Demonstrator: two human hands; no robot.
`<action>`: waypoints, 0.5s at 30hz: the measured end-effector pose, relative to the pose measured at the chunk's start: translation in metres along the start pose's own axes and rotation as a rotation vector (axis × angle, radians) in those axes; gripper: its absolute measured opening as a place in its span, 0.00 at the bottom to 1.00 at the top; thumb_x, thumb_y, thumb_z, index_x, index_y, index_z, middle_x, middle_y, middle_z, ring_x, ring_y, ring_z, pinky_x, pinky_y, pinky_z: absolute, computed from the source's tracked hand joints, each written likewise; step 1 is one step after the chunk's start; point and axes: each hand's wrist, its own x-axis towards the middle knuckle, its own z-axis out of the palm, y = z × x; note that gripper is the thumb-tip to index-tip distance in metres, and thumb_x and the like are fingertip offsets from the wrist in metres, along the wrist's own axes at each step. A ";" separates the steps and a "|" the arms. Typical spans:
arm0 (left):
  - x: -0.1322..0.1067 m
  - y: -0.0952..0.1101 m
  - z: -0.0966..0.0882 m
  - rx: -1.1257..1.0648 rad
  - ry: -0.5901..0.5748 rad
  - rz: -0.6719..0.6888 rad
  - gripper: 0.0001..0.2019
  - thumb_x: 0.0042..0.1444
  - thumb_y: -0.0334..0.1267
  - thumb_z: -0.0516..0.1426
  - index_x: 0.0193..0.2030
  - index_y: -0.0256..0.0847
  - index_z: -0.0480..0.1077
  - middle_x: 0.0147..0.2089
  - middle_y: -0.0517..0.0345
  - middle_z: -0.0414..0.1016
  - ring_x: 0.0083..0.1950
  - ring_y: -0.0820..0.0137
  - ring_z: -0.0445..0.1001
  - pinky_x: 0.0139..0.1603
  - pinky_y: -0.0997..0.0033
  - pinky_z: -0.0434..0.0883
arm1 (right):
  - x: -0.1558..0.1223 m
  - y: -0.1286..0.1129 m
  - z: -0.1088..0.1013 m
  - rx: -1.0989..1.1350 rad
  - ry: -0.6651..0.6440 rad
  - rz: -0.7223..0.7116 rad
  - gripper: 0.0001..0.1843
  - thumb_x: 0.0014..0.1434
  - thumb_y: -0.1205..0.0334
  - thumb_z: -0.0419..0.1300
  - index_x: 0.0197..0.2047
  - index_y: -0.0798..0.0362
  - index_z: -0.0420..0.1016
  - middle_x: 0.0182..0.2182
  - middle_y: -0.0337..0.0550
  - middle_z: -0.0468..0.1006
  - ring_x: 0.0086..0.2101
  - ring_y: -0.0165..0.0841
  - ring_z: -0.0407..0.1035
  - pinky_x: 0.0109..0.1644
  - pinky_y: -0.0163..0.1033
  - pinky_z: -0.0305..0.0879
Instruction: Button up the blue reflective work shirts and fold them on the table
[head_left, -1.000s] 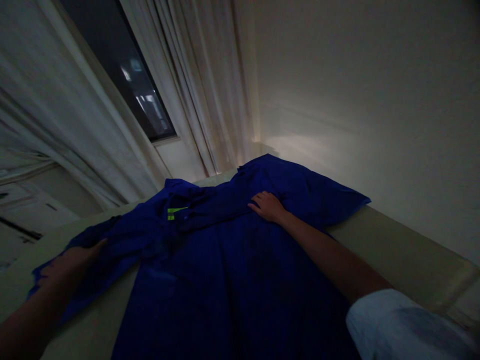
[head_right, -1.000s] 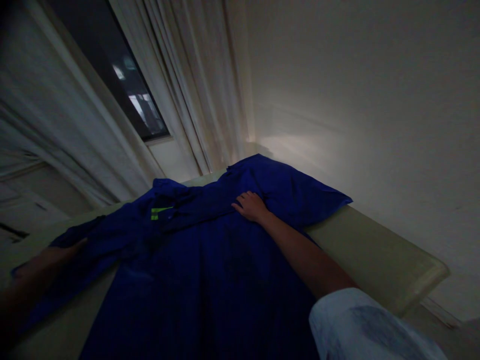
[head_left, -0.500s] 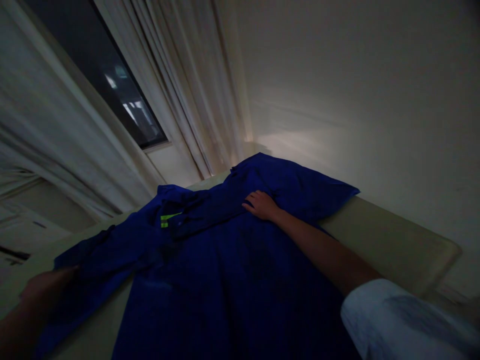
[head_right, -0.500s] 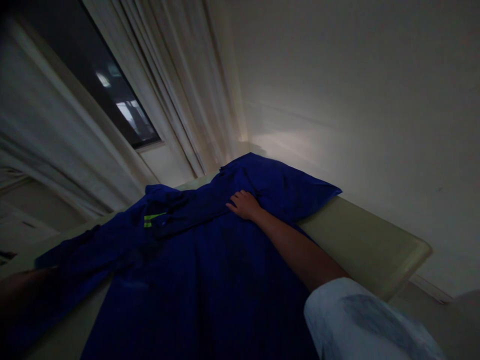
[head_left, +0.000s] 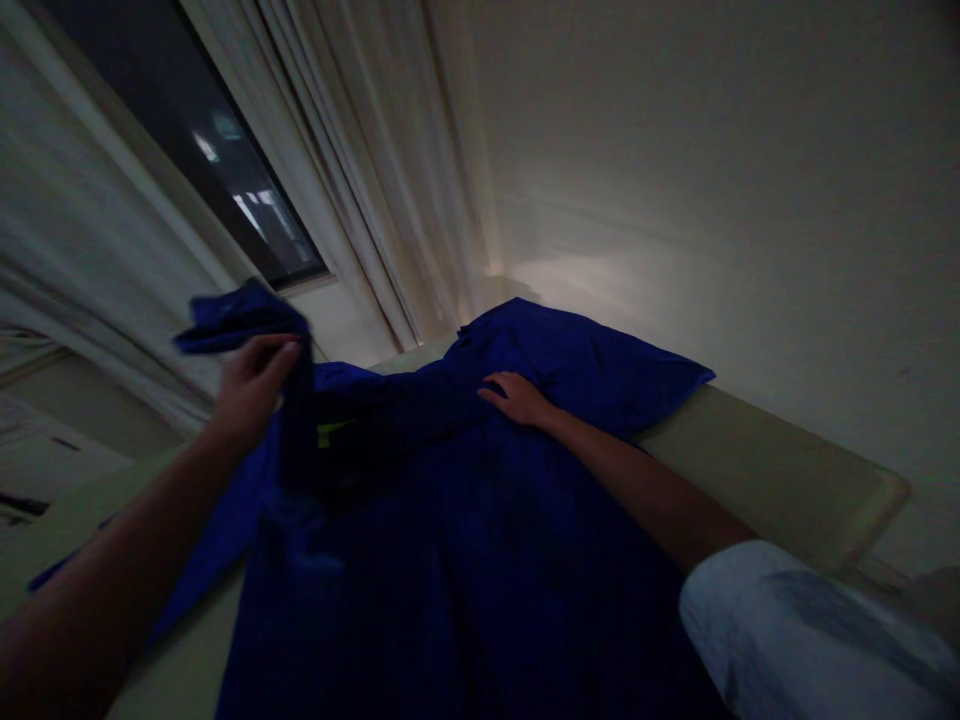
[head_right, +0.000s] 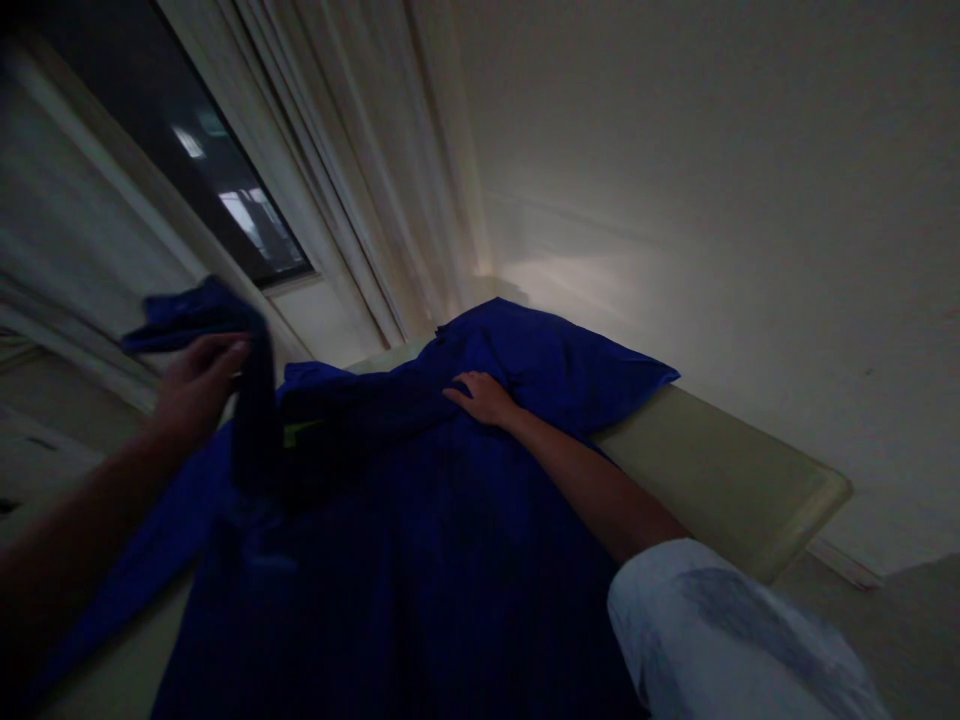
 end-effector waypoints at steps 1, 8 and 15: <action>0.002 0.005 0.017 -0.062 -0.074 0.009 0.30 0.66 0.61 0.56 0.63 0.39 0.70 0.48 0.53 0.79 0.49 0.63 0.76 0.46 0.64 0.76 | 0.005 0.000 -0.003 0.184 0.050 0.073 0.32 0.70 0.33 0.52 0.55 0.52 0.78 0.54 0.53 0.81 0.55 0.45 0.73 0.65 0.52 0.63; -0.043 -0.036 0.106 0.114 -0.342 0.041 0.35 0.58 0.63 0.55 0.59 0.34 0.71 0.60 0.35 0.77 0.61 0.47 0.76 0.65 0.44 0.71 | 0.020 0.002 -0.026 0.966 0.428 0.590 0.29 0.63 0.32 0.60 0.53 0.48 0.72 0.49 0.50 0.82 0.49 0.43 0.78 0.49 0.48 0.78; -0.104 -0.131 0.075 0.685 -0.422 -0.072 0.36 0.69 0.52 0.41 0.76 0.30 0.57 0.78 0.36 0.56 0.78 0.48 0.56 0.77 0.38 0.51 | 0.022 0.009 -0.024 0.751 0.580 0.508 0.32 0.59 0.63 0.62 0.64 0.45 0.57 0.54 0.49 0.78 0.49 0.42 0.78 0.47 0.47 0.81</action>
